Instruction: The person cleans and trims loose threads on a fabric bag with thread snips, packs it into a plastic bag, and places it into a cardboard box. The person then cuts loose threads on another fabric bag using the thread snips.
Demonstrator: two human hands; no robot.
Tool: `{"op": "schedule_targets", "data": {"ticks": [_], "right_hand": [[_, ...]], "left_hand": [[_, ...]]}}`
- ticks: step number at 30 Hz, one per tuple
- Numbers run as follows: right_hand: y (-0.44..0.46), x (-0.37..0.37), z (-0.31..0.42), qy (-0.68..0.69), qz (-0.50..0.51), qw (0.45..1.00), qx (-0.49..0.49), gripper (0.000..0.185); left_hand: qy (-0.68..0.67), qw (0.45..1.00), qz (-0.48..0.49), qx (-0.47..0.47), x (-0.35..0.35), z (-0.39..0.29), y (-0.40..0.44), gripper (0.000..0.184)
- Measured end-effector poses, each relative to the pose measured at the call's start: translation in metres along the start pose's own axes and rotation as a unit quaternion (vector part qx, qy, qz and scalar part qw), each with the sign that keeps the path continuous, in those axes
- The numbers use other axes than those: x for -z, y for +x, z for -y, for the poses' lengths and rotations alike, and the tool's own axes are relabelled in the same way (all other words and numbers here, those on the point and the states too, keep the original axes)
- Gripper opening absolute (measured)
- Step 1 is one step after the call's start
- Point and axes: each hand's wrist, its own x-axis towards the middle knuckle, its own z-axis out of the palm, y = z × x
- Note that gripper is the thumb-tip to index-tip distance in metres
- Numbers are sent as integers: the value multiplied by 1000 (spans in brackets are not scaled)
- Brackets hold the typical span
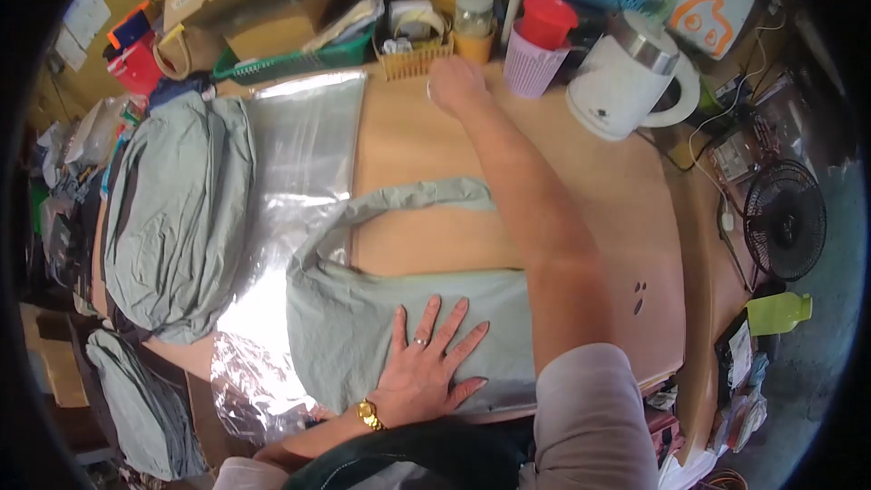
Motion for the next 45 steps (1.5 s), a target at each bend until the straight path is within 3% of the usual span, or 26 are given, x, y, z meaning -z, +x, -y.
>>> {"op": "schedule_targets", "data": {"ticks": [2, 4, 7, 10, 12, 14, 16, 17, 18, 20, 21, 23, 29, 33, 35, 39, 41, 45], "right_hand": [[2, -19, 5, -22, 0, 1000, 17, 22], [7, -27, 7, -13, -78, 997, 6, 26], [11, -12, 6, -16, -17, 1000, -16, 26], [-17, 34, 9, 45, -51, 996, -66, 28], [-49, 48, -6, 159, -163, 973, 38, 25], [-113, 79, -10, 413, 62, 907, 49, 20], [-203, 90, 16, 648, 142, 747, 38, 11], [-224, 67, 1, 669, 234, 697, 112, 15], [-258, 69, 10, 633, 262, 726, 64, 10], [-307, 59, 25, 376, 104, 905, 168, 10], [-326, 43, 24, 378, 104, 904, 170, 10], [-349, 10, 18, 246, -57, 925, 284, 13], [-319, 2, 52, 221, -46, 916, 330, 20], [-320, 13, 53, 186, -34, 928, 321, 18], [-320, 41, 44, 119, 74, 958, 249, 14], [-304, 41, 50, 162, 3, 966, 203, 14], [-298, 27, 72, 279, -18, 945, 168, 15], [-289, 4, 87, 246, -11, 945, 216, 12]], "left_hand": [[6, 1000, -11, -9, -2, 0, -2, 73], [4, 1000, -9, -11, -3, 3, -4, 74], [8, 999, -8, -37, -4, 4, -16, 76], [11, 997, 30, -72, 2, 10, -37, 78], [-54, 996, 37, -63, 3, 10, -52, 80], [-82, 996, 10, -40, 2, 7, -56, 80], [-105, 994, -20, -20, 0, 3, -56, 79], [-41, 999, -25, -17, -2, 1, -55, 78], [23, 999, -30, -14, -3, 0, -54, 77], [29, 999, -39, -17, -6, 2, -53, 76], [30, 998, -44, -19, -7, 2, -54, 74], [32, 999, -34, -20, -5, 1, -54, 73], [50, 998, -22, -15, -3, -1, -52, 71], [55, 997, -44, -8, -8, 1, -53, 72], [50, 997, -61, -11, -8, 1, -53, 73], [47, 995, -82, -14, -9, 0, -54, 73], [48, 995, -86, -14, -9, 0, -54, 73], [41, 995, -89, -12, -7, -1, -55, 72]]}}
